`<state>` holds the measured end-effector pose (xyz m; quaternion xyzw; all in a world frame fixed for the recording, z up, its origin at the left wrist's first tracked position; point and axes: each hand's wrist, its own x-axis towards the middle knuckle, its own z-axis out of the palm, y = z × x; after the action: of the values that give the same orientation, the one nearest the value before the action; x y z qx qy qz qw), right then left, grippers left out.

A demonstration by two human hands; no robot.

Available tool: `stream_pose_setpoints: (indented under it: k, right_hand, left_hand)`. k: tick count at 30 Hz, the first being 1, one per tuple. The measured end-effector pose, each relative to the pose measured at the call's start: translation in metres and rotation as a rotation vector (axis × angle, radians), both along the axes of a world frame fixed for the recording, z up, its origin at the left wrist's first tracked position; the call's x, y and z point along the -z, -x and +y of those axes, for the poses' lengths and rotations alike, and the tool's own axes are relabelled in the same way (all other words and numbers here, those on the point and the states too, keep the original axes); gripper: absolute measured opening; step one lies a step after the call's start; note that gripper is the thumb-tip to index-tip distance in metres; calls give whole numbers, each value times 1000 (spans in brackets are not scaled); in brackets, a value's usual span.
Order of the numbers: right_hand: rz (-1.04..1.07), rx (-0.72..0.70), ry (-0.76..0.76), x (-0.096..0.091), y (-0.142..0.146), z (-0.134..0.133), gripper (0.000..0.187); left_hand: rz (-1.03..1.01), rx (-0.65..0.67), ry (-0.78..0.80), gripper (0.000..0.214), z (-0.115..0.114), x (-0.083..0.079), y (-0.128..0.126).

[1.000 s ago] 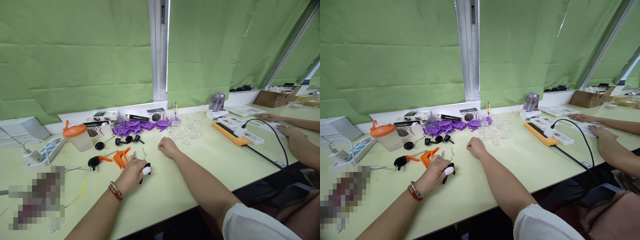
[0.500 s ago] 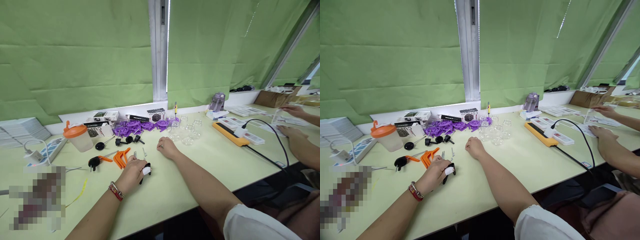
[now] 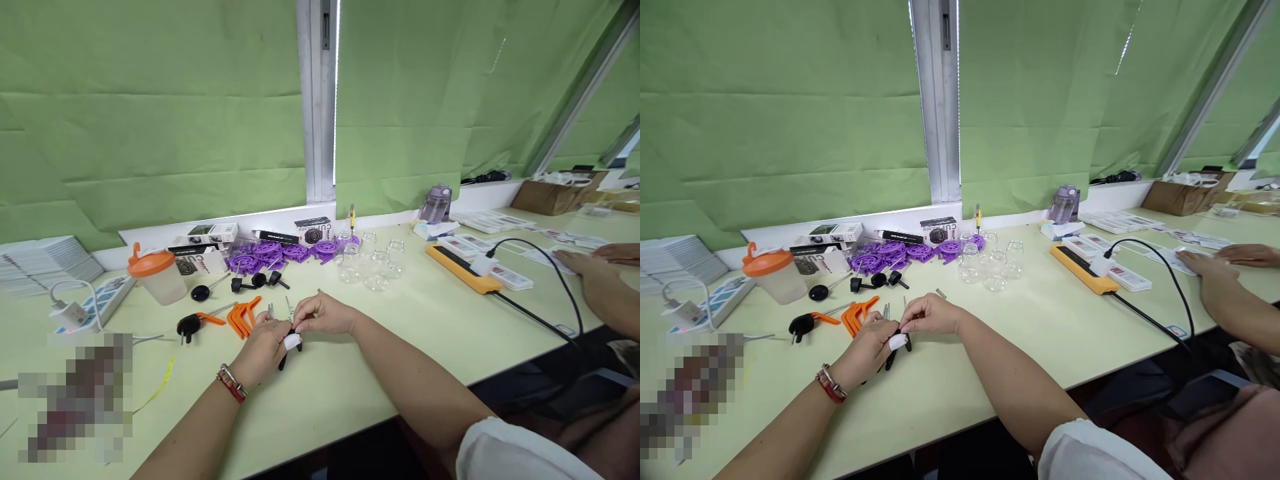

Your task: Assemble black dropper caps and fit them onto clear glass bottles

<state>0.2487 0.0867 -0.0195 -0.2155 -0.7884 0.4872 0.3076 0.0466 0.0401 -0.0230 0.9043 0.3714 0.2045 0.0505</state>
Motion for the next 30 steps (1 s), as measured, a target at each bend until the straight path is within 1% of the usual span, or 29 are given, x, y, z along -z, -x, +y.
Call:
stream_pose_setpoints:
  k: [6, 10, 16, 20, 22, 23, 24, 25, 27, 28, 29, 30]
  right_hand:
    - [41, -1, 31, 0, 0, -1, 23]
    - [29, 35, 43, -1, 1, -2, 24]
    - [32, 33, 43, 0, 0, -3, 23]
    - [41, 22, 67, 1, 2, -3, 25]
    - [59, 43, 87, 2, 0, 1, 27]
    - [84, 90, 100, 2, -3, 4, 27]
    - [118, 172, 113, 3, -6, 9, 28]
    - [156, 291, 126, 5, -12, 15, 28]
    - [181, 605, 124, 10, -24, 28, 28]
    - [130, 745, 107, 12, -31, 34, 29]
    - [13, 845, 74, 15, -37, 39, 30]
    - [-135, 891, 5, 18, -42, 43, 31]
  left_hand:
    - [5, -7, 3, 30, 1, 1, 0]
    - [1, -14, 0, 32, 1, 2, 0]
    - [0, -5, 1, 33, 2, 2, 0]
    - [-3, -2, -1, 33, 1, 1, 0]
    - [-6, 4, -1, 33, 0, -1, 0]
    - [-7, 6, 0, 33, -1, -2, -1]
    - [-6, 8, 4, 33, -1, -3, -1]
    - [-5, 9, 11, 33, -2, -3, -1]
    - [-5, 7, 29, 33, -3, -5, -1]
    - [-5, 8, 37, 33, -3, -5, -1]
    - [-5, 9, 43, 33, -3, -5, -1]
    - [-6, 9, 46, 33, -3, -5, -1]
